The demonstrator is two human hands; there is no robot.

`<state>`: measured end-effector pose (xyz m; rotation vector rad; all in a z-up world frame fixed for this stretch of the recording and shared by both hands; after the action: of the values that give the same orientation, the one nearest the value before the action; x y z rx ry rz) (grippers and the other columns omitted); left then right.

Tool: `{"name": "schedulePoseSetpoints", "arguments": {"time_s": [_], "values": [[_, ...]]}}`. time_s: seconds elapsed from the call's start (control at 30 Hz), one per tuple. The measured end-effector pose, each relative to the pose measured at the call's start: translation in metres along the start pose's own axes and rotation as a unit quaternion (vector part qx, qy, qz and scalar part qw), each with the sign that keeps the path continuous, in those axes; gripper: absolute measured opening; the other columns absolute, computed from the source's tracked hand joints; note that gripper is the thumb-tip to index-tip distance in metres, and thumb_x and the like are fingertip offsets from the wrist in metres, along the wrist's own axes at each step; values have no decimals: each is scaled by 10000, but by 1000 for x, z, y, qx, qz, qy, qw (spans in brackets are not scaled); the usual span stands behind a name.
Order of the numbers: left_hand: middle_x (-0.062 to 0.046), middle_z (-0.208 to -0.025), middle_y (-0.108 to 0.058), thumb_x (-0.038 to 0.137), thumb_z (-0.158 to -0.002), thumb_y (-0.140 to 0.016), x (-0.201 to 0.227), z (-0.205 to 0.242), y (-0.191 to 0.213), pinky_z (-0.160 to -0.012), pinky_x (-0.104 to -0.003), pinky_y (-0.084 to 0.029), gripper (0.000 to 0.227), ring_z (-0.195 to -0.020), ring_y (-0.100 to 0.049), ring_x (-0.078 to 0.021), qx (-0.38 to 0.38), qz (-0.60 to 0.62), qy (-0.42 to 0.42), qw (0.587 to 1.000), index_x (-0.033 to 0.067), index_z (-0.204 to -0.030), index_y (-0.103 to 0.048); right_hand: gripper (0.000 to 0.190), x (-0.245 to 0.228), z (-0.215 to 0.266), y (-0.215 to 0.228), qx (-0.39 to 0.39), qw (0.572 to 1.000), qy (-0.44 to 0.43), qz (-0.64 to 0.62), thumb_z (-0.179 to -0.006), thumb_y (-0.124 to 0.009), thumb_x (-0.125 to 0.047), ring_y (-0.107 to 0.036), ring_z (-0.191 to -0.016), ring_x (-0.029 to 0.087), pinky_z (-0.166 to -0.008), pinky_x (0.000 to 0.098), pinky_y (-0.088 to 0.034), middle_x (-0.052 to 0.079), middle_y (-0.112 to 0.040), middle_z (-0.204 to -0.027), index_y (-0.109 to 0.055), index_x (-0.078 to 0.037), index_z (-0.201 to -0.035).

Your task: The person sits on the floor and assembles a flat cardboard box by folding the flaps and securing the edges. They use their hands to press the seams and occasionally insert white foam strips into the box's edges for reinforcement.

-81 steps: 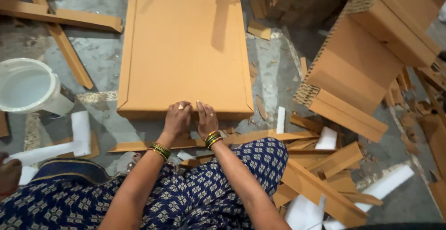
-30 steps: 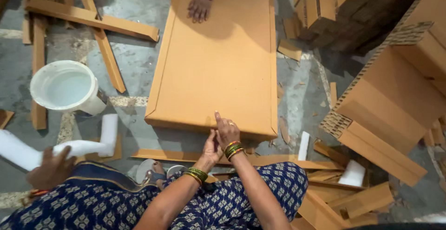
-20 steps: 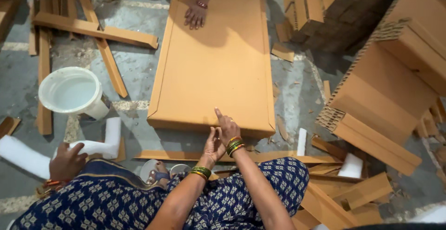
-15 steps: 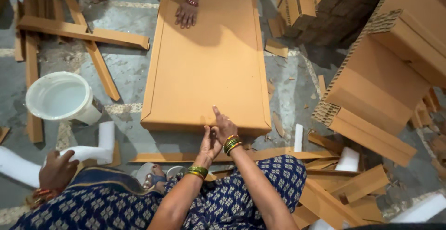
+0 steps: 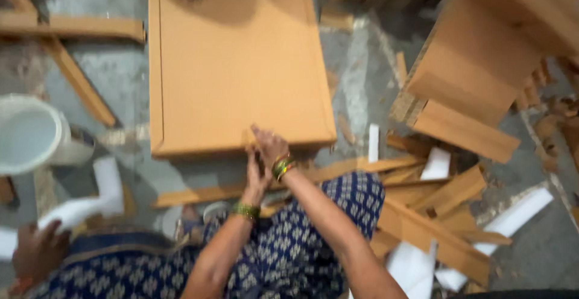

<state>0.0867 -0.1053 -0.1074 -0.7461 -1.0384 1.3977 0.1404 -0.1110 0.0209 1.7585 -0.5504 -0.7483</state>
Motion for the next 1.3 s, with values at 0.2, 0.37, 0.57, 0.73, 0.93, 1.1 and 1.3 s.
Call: {"name": "schedulePoseSetpoints", "arguments": {"time_s": [0.2,0.37,0.57,0.73,0.93,1.1,1.3], "values": [[-27,-973,-669,588,-1001,-652,23,1,31,-723,-298,-563,500,-844,-636,-159,8,-4,3,1000,101,-1115,-681,487,37,18,13,98,961,-56,-252,-932,-713,-88,-697,-1178,262,-1003,375,-585,110,-655,-1438,-595,-168,-1398],[-1,-897,-714,459,-914,-685,17,-1,51,-673,-299,-553,325,-768,-673,-147,123,-4,19,992,153,-1020,-702,722,16,30,40,111,960,-16,-256,-831,-747,-39,-611,-1297,319,-1100,418,-505,122,-623,-1413,-478,-96,-1499],[-14,-983,-707,479,-972,-714,7,-3,59,-851,-335,-623,362,-837,-698,-147,135,71,55,987,125,-1036,-673,894,-20,26,38,114,991,62,-43,-731,-832,-135,-631,-1135,319,-1038,451,-510,131,-651,-1236,-442,-121,-1535],[-39,-1074,-733,533,-899,-650,16,6,37,-921,-378,-559,532,-977,-693,-197,146,-53,-8,988,86,-1185,-680,876,-20,10,37,46,998,41,-34,-751,-818,-213,-639,-987,315,-891,437,-530,125,-654,-1021,-446,-72,-1532],[-7,-1083,-705,521,-902,-683,6,14,14,-972,-380,-562,508,-1041,-662,-189,108,28,-10,994,96,-1179,-669,769,-20,8,46,40,998,37,-30,-750,-780,-205,-639,-968,312,-872,433,-536,120,-664,-1024,-513,-76,-1459],[27,-1006,-695,543,-896,-695,7,8,16,-923,-326,-552,493,-977,-651,-144,42,38,22,998,121,-1149,-672,667,-12,6,44,46,994,48,-84,-793,-785,-233,-648,-969,333,-847,450,-541,139,-678,-1026,-544,-108,-1402],[39,-744,-603,530,-886,-699,4,12,65,-675,-320,-512,358,-687,-548,-141,99,42,50,993,191,-1000,-671,621,31,8,28,32,925,-89,-369,-866,-761,-180,-715,-1152,272,-984,397,-589,91,-730,-1243,-559,-168,-1453]]}}
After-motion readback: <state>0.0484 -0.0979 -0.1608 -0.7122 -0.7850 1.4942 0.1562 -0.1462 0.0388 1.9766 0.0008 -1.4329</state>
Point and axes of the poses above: each hand's wrist, its own z-axis away from the middle knuckle, its own y-axis out of the back of the hand, x = y × z, the point moved 8 cm from there along -z, towards the middle knuckle
